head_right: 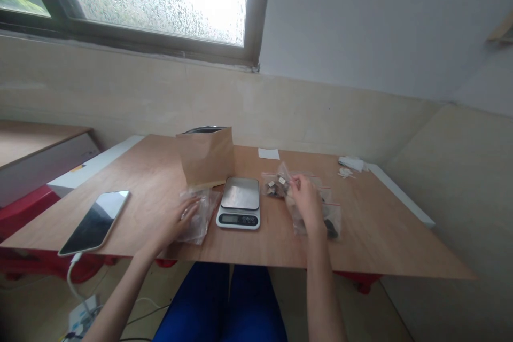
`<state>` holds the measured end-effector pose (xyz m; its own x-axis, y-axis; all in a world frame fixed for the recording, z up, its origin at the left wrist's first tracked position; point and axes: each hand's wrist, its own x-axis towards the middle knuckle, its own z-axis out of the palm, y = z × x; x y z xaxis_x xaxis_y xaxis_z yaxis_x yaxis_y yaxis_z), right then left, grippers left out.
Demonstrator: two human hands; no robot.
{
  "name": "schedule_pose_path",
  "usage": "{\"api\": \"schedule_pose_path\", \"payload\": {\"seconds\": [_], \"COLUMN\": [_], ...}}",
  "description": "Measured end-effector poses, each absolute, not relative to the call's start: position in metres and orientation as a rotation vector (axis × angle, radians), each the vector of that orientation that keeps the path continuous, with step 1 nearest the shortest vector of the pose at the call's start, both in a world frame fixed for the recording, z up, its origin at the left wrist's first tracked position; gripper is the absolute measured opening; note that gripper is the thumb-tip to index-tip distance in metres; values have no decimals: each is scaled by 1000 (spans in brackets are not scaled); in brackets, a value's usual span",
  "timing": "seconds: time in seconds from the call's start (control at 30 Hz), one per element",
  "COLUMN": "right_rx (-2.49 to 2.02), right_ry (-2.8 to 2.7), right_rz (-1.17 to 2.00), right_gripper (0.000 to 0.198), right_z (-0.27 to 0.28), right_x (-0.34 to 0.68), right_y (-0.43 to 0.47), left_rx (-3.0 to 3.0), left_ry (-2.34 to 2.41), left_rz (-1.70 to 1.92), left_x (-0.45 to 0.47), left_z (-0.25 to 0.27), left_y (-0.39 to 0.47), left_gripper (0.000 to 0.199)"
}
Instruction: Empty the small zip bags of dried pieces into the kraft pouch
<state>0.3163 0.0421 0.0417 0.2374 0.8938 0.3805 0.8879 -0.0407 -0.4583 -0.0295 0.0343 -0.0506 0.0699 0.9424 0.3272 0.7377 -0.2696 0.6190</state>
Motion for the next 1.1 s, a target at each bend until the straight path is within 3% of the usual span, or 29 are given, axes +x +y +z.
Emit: {"api": "schedule_pose_path", "payload": {"seconds": [0.1,0.17,0.23,0.33,0.87,1.0,1.1], "right_rx": [-1721,-1630,-1585,-1543,-1517,-1503,-1487], "right_ry": [-1376,-1246,-1090,-887,-897,-906,-963], "right_rz": [115,214,291,377,406,445,482], "right_gripper": [29,34,38,42,38,36,34], "right_z": [46,43,36,25,22,25,26], "right_x": [310,303,296,286,264,258,249], "right_y": [6,-15,-31,-44,-47,-47,-47], "left_rx": [1911,1655,1342,1125,1453,1555,1539], "left_ry": [1954,2378,2707,2756,2831,2720,2735], "left_rz": [1209,1233,1050,718,460,345,465], "left_x": [-59,-84,-110,-147,-164,-166,-146], "left_z": [-34,-27,-26,-31,-52,-52,-37], "left_y": [30,27,26,27,-4,-15,-16], "left_gripper": [52,68,85,95,72,75,84]}}
